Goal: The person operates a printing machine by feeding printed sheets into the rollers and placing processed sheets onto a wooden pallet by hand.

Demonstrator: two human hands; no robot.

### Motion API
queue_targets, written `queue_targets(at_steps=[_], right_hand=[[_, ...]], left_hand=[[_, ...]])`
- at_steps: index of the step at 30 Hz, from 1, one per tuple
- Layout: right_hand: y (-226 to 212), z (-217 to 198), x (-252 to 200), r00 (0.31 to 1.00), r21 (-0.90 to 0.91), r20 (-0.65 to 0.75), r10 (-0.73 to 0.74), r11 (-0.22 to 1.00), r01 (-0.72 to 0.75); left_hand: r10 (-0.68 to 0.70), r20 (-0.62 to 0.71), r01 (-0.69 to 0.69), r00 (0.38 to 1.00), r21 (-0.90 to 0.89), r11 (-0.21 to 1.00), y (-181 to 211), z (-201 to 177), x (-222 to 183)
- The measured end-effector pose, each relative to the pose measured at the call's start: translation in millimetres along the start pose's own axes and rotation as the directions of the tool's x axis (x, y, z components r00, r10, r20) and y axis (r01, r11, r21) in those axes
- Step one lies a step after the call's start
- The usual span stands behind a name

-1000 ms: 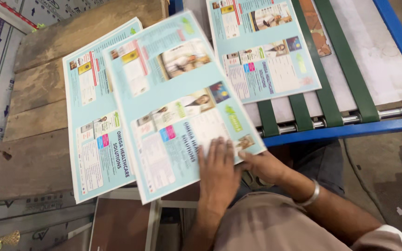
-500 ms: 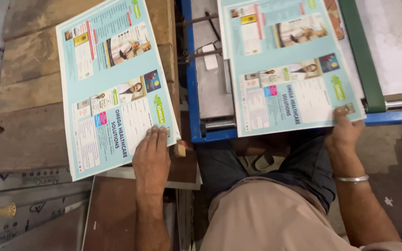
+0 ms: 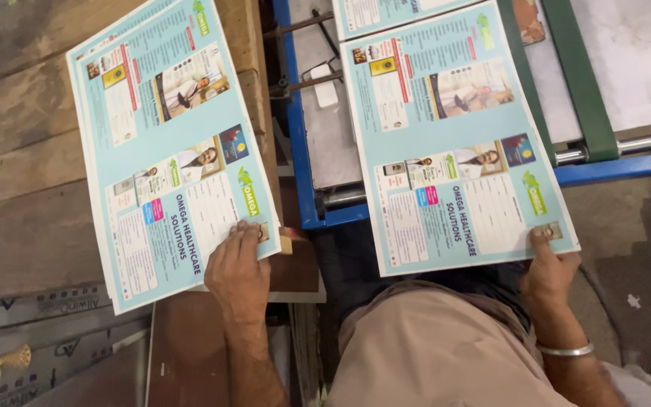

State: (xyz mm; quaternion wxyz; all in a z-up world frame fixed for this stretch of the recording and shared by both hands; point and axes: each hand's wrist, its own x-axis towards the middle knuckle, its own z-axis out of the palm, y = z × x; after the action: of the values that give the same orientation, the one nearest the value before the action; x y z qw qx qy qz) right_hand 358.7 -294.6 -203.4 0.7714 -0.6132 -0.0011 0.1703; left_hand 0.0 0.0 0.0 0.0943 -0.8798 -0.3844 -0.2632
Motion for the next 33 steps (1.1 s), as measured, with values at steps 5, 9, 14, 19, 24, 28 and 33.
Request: queue_targets(at_steps=[5, 9, 14, 19, 24, 28, 33], right_hand=[[-4.7, 29.0, 25.2, 0.992, -0.049, 0.071, -0.102, 0.993, 0.105], [-0.5, 56.4, 55.4, 0.982, -0.039, 0.117, -0.146, 0.988, 0.152], [9.3, 90.9, 95.4, 0.989, 0.107, 0.131, -0.072, 0.993, 0.058], [0.9, 109.1, 94.7, 0.922, 0.128, 0.301, 0.244, 0.947, -0.293], [-21.5, 120.6, 46.2, 0.827, -0.082, 0.441, 0.348, 0.933, -0.349], [-45.6, 150.1, 2.1, 0.636, -0.150, 0.662, 0.397, 0.901, -0.406], [-61.7, 190.3, -50.2, 0.185, -0.088, 0.968, 0.167, 0.923, -0.374]], left_hand=[[0.009, 0.024, -0.009, 1.000, -0.004, 1.000, 0.4, -2.0, 0.0], [0.004, 0.043, -0.004, 0.999, -0.002, 1.000, -2.3, -0.8, -1.1], [-0.018, 0.074, 0.018, 0.997, 0.004, 1.000, 0.8, 2.8, -4.9], [0.031, 0.101, -0.022, 0.994, -0.090, 0.996, -6.2, -5.8, -4.9], [-0.176, -0.007, 0.164, 0.984, -0.317, 0.934, -30.0, -28.6, 0.4], [-0.223, -0.034, 0.196, 0.974, -0.364, 0.910, 16.7, -9.4, 12.8], [0.079, 0.161, -0.044, 0.984, -0.211, 0.976, 130.8, 19.9, 19.4]])
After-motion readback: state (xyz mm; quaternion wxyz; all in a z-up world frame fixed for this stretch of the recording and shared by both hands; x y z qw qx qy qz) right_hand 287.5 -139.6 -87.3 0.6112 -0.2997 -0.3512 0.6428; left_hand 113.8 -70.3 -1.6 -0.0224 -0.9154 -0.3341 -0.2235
